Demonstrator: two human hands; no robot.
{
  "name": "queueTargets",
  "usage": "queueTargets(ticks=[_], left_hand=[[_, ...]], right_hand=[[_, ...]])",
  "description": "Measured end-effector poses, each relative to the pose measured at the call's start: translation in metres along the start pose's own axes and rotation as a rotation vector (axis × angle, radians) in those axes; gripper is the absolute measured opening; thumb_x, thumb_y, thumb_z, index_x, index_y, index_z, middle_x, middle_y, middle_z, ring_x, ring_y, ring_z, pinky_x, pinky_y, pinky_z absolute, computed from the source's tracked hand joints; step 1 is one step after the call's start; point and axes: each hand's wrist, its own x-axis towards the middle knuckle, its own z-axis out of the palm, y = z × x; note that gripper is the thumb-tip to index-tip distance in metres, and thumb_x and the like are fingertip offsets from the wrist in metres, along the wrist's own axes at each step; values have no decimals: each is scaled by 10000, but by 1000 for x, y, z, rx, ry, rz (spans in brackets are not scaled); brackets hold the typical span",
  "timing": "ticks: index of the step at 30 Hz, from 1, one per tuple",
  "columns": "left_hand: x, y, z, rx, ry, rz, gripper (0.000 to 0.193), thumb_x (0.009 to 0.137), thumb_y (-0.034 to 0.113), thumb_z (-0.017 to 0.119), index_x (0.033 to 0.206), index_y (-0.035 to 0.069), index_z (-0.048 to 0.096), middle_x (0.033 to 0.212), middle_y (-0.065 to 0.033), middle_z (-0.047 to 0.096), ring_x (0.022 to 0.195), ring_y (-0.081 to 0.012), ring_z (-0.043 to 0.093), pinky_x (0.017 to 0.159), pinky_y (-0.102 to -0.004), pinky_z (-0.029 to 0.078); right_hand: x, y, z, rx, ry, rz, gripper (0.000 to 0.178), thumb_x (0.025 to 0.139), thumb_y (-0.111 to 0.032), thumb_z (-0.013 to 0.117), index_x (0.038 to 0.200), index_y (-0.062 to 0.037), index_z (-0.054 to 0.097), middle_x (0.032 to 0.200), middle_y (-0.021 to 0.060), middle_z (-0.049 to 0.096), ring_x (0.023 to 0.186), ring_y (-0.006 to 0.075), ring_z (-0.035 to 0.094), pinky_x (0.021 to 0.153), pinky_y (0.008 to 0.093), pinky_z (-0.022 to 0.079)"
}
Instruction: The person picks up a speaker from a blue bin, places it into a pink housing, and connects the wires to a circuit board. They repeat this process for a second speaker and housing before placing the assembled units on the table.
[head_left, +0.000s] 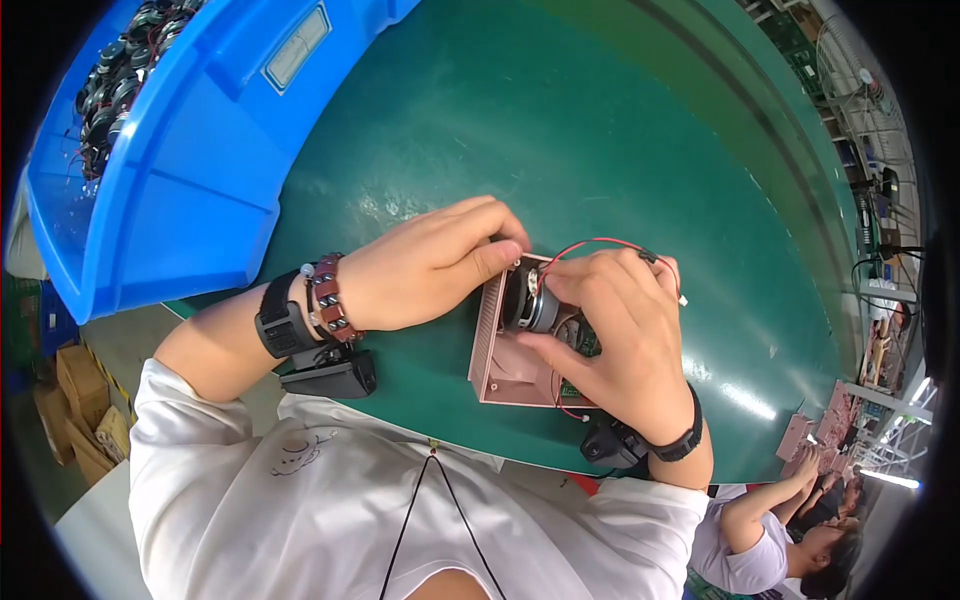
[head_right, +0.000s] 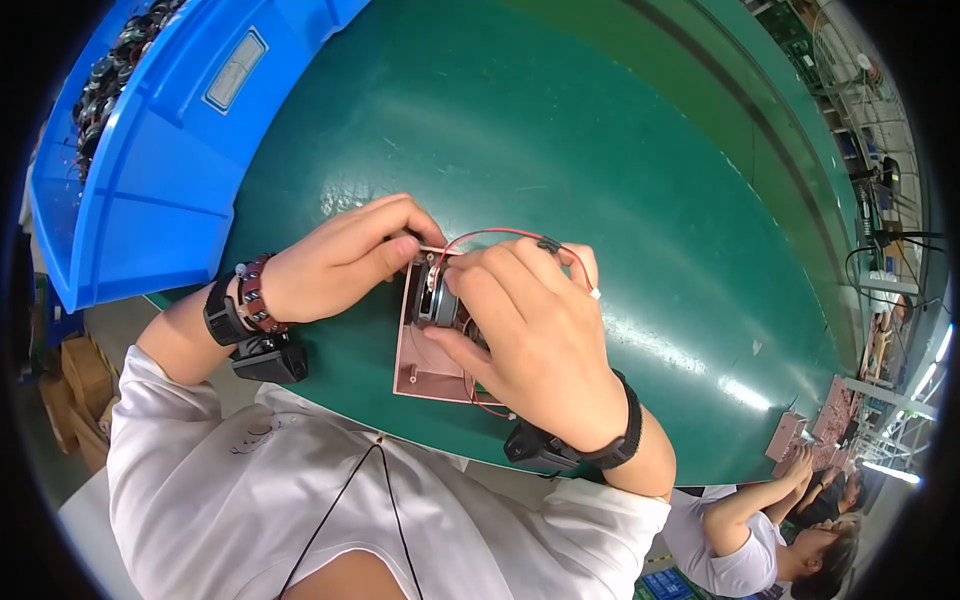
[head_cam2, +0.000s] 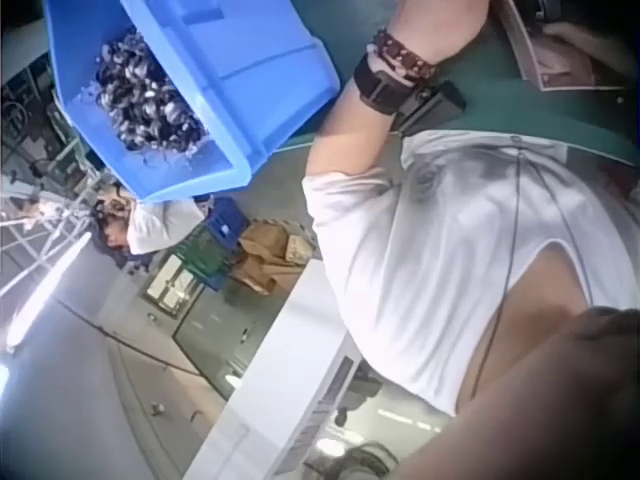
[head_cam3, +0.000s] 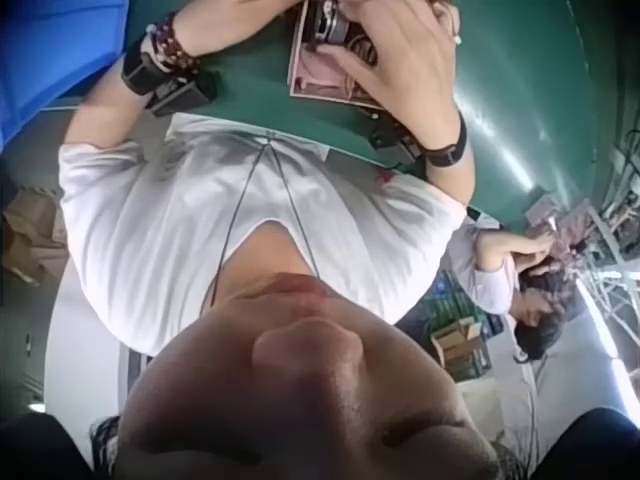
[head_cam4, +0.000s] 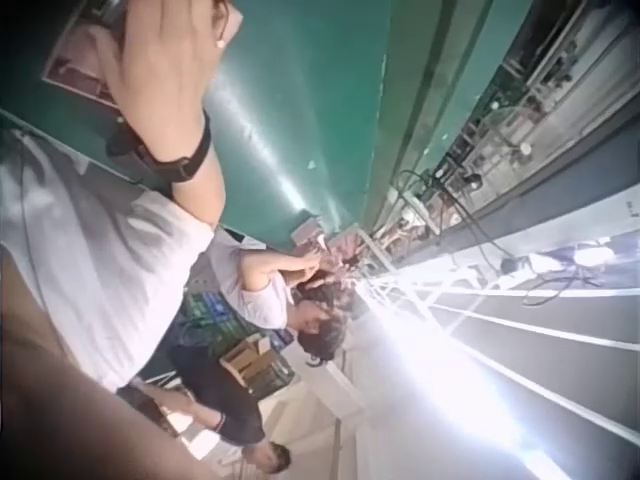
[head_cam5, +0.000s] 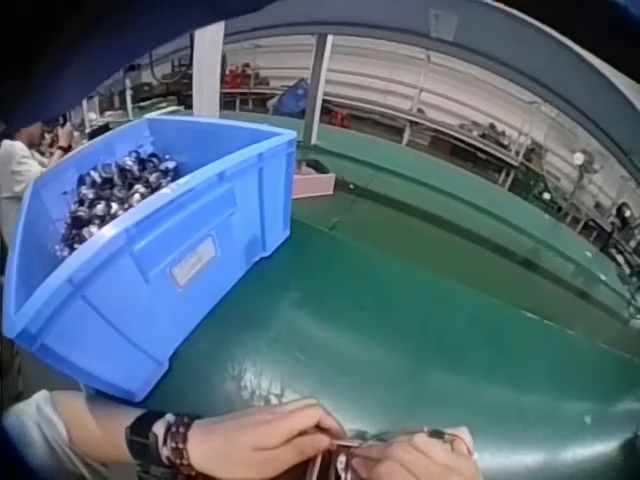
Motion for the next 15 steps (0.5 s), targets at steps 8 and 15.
queueTargets(ticks=[8, 15], left_hand=[[1, 5, -3, 84, -79, 16, 261, 979, 196, 446, 1150, 10, 514, 1065, -114, 546, 973, -235, 552, 820, -323, 455], [1, 1, -2, 135, -91, 50, 306, 965, 226, 477, 1179, 8, 504, 1087, -125, 546, 1000, -260, 552, 832, -336, 452]], right_hand=[[-2, -7, 5, -43, 42, 99, 381, 610, -203, 804, 893, -62, 591, 927, 28, 648, 872, 234, 576, 751, 386, 353], [-1, -13, 4, -109, 13, 107, 342, 665, -206, 765, 917, -58, 587, 937, 26, 644, 860, 212, 575, 753, 377, 312]])
